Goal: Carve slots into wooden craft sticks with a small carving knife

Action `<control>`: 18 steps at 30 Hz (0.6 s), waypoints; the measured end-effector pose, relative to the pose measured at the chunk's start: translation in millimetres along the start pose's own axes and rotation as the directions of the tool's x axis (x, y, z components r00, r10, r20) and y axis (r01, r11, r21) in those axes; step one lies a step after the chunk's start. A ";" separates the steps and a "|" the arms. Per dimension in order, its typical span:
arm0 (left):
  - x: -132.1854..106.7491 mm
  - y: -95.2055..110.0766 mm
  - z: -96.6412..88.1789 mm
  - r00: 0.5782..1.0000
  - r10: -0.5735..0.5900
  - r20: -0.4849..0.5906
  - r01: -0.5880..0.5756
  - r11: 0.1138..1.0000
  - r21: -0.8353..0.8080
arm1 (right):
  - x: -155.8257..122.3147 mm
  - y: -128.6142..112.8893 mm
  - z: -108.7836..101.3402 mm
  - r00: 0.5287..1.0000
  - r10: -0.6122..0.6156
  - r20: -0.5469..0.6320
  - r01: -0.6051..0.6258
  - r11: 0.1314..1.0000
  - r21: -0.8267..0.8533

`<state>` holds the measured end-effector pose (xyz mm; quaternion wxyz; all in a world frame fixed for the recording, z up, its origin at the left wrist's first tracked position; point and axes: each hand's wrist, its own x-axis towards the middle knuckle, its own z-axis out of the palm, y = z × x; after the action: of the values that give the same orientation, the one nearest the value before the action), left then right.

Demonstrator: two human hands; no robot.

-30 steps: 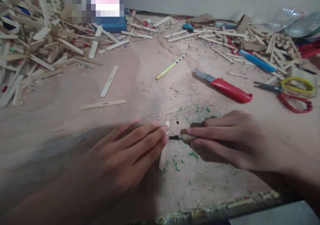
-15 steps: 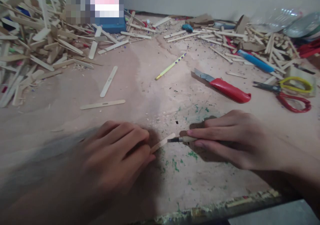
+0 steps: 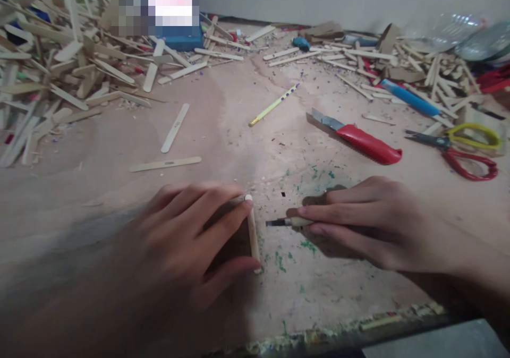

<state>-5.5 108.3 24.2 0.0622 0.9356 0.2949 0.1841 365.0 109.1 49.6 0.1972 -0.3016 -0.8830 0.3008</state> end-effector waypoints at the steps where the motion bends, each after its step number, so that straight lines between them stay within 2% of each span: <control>1: 0.4 -0.9 0.3 1.000 0.011 0.010 -0.011 1.000 0.016 | 0.1 -0.4 -0.1 1.000 -0.004 0.002 0.004 1.000 0.000; 4: 1.2 -0.1 0.6 0.999 0.032 0.035 -0.034 0.999 0.038 | 0.6 -0.8 0.6 1.000 -0.001 0.011 0.001 1.000 0.002; 8: 0.6 4.4 1.7 1.000 -0.005 0.005 0.004 0.999 0.032 | 3.1 -3.2 2.7 1.000 0.005 -0.002 -0.005 1.000 -0.004; 12: -2.0 6.4 8.5 1.000 -0.009 0.020 0.009 1.000 0.017 | 8.2 -14.6 1.4 0.999 0.045 0.019 -0.044 0.998 -0.042; 18: -7.6 8.2 22.0 0.997 -0.057 -0.047 0.057 0.998 -0.004 | 18.4 -32.9 -5.0 0.991 0.112 0.072 -0.104 0.989 -0.108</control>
<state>1.4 97.1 3.4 0.0618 0.9221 0.3227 0.2045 340.4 102.1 77.8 0.1301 -0.3469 -0.8868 0.2762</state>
